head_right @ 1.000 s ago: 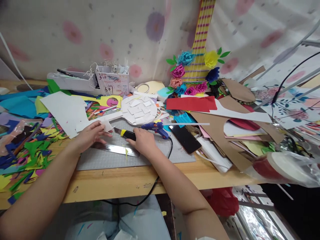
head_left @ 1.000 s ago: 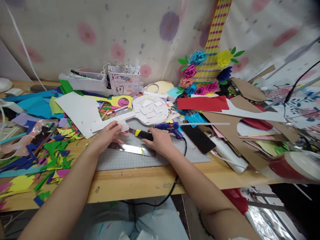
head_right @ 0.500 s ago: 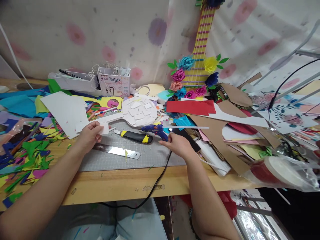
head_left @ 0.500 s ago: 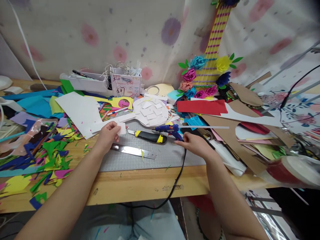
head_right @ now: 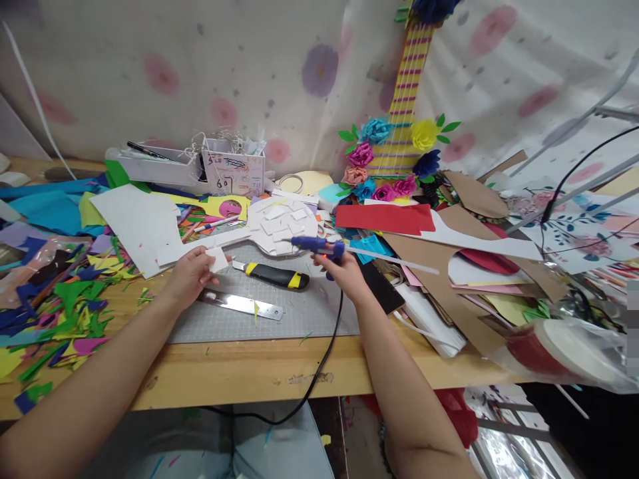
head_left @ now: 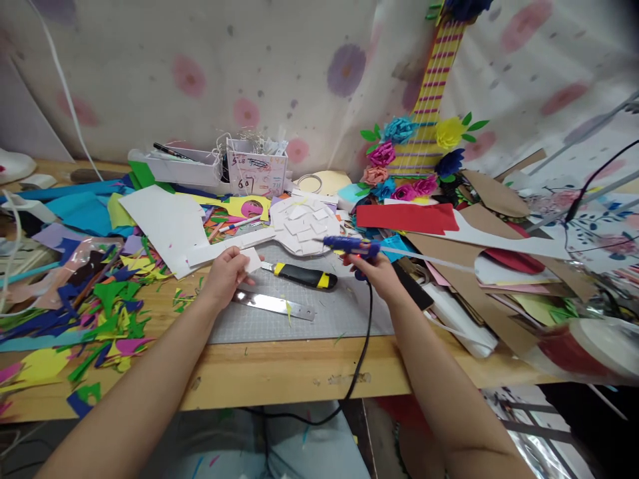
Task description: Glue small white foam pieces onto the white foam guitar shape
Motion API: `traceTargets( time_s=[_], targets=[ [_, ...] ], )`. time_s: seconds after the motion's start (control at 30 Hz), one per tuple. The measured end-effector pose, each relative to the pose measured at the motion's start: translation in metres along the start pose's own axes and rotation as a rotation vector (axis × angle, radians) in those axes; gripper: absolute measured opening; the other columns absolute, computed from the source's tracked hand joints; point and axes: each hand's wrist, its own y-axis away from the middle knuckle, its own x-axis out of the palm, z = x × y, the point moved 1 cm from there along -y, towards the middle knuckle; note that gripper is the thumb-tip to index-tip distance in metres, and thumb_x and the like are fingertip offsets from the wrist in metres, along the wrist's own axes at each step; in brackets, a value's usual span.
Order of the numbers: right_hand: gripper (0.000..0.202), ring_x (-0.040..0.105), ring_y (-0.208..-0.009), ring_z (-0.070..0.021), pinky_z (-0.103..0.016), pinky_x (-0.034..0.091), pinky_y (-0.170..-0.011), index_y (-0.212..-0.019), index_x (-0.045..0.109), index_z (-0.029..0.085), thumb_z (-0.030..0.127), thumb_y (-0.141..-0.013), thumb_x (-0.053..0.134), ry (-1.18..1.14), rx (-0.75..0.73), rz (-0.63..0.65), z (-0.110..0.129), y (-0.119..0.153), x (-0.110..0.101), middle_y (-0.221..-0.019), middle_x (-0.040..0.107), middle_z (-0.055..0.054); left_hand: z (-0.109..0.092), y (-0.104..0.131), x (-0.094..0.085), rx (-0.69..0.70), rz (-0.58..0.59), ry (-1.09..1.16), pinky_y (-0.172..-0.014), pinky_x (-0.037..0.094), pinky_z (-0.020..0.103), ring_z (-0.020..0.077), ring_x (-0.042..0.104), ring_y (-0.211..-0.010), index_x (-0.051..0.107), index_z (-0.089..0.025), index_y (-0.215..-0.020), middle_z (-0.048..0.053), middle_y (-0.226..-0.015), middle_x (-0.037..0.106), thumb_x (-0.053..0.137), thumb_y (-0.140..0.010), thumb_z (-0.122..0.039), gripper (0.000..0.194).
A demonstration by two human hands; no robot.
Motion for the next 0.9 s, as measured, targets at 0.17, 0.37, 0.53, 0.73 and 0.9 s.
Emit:
traceTargets(
  time_s=[0.17,0.37,0.53,0.73,0.9],
  targets=[
    [0.046,0.049,-0.05,-0.0119,-0.027,0.039,-0.049,-0.082,0.065,0.018,0.063,-0.074,0.055,-0.1,-0.054,0.02,0.03,-0.003,0.011,-0.061,0.06,-0.003,-0.001,-0.004,0.0,-0.034,-0.019,0.065,-0.038,0.045,0.017,0.0083,0.054,-0.048,0.041,-0.019,-0.067,0.001,-0.071,0.066,0.066,-0.069,-0.019,0.024],
    [0.044,0.045,-0.045,-0.0091,-0.024,0.035,-0.045,-0.071,0.058,0.018,0.062,-0.073,0.057,-0.196,-0.063,0.176,0.042,-0.001,0.052,-0.052,0.052,0.002,-0.001,-0.004,-0.001,-0.123,0.061,0.124,-0.039,0.047,0.014,0.0071,0.059,-0.053,0.054,-0.015,-0.08,0.003,-0.078,0.068,0.068,-0.077,-0.024,0.016],
    [0.042,0.039,-0.041,-0.0084,-0.024,0.033,-0.045,-0.066,0.057,0.019,0.06,-0.073,0.057,-0.111,-0.014,0.271,0.043,0.007,0.07,-0.044,0.044,0.005,-0.002,-0.001,0.002,-0.205,0.083,0.193,-0.039,0.048,0.014,0.0064,0.056,-0.049,0.061,-0.01,-0.089,0.006,-0.076,0.068,0.059,-0.086,-0.032,0.022],
    [0.04,0.045,-0.049,-0.011,-0.025,0.037,-0.052,-0.068,0.059,0.019,0.059,-0.073,0.058,0.006,0.012,0.263,0.043,0.012,0.079,-0.049,0.049,0.003,0.002,-0.002,0.003,-0.199,0.064,0.17,-0.039,0.049,0.016,0.0079,0.059,-0.05,0.063,-0.01,-0.091,0.006,-0.075,0.068,0.051,-0.089,-0.04,0.032],
    [0.039,0.054,-0.064,-0.0153,-0.027,0.041,-0.061,-0.076,0.064,0.017,0.055,-0.074,0.059,0.037,-0.06,0.257,0.047,0.013,0.081,-0.058,0.056,0.001,0.006,-0.003,0.004,-0.182,0.077,0.144,-0.038,0.048,0.015,0.0078,0.06,-0.052,0.063,-0.012,-0.091,0.002,-0.073,0.066,0.055,-0.087,-0.038,0.027]
  ],
)
